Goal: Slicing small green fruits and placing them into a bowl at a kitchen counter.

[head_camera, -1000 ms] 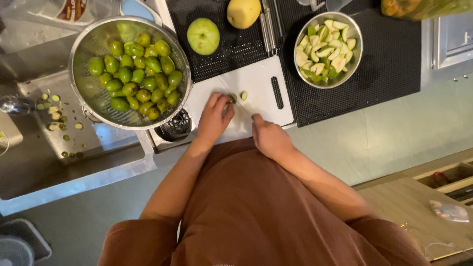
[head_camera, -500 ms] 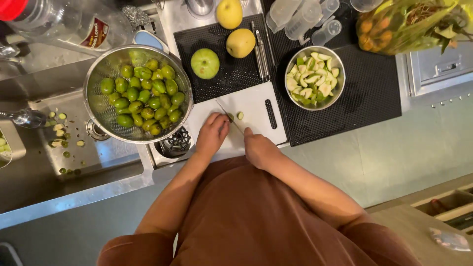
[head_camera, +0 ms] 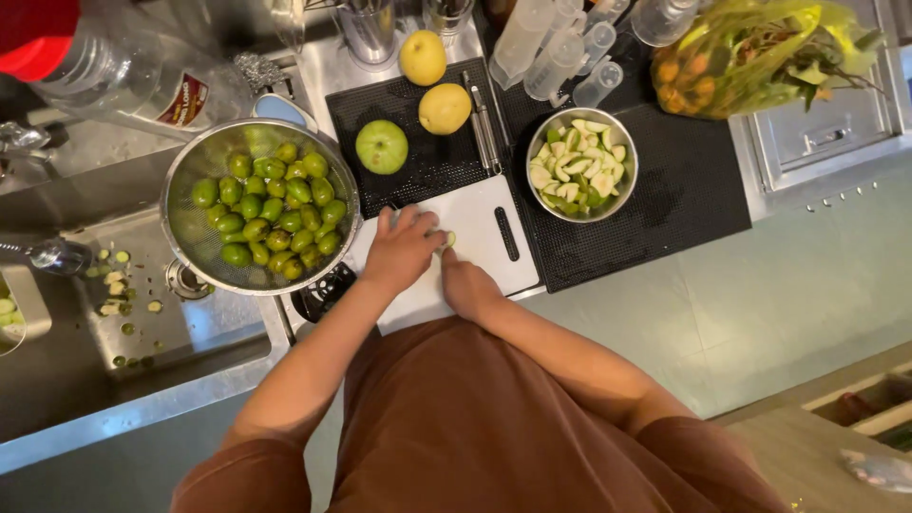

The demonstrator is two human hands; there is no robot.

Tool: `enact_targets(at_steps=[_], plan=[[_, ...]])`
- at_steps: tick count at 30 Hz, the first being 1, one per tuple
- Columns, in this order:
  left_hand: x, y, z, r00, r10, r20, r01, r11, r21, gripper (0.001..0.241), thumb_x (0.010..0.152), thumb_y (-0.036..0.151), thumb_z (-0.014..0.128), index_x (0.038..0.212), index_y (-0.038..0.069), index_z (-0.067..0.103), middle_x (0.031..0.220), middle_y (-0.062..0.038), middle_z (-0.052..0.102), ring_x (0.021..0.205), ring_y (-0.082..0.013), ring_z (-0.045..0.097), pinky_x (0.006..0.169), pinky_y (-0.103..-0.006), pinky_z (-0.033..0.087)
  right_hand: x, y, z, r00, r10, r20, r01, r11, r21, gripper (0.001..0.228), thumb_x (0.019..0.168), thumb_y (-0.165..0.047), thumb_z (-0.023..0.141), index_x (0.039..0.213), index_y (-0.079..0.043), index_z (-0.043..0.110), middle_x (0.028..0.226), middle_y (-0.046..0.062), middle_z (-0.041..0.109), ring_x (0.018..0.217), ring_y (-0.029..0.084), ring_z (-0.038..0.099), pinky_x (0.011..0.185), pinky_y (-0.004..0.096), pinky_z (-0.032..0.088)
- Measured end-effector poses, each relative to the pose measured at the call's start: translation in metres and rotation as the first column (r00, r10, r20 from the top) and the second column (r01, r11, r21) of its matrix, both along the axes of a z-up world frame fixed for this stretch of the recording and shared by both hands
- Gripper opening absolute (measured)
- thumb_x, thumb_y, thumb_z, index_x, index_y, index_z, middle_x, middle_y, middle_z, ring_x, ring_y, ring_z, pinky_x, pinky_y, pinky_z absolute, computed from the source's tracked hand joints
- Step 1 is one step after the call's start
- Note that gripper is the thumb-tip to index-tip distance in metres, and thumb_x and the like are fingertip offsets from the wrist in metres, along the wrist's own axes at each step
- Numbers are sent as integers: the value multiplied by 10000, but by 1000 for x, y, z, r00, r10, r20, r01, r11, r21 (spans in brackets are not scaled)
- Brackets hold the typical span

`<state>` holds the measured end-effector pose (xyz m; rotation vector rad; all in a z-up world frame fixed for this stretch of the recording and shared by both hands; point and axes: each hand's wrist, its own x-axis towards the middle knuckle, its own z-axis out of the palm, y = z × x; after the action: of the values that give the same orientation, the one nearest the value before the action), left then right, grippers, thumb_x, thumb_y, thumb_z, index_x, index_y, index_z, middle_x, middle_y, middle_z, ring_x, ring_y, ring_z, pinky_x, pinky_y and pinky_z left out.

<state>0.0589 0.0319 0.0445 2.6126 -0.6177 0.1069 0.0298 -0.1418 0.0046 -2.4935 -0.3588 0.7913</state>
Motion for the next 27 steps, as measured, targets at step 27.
enact_targets(at_steps=[27], plan=[[47, -76, -19, 747, 301, -592, -223, 953, 204, 645, 696, 150, 905, 1223, 14, 558, 1246, -263, 568, 1072, -442, 624, 893, -454, 554, -94, -184, 79, 948, -313, -51, 305, 943, -133, 251, 993, -318, 530, 1060, -80, 569, 843, 241, 709, 821, 482, 666, 728, 581, 525]])
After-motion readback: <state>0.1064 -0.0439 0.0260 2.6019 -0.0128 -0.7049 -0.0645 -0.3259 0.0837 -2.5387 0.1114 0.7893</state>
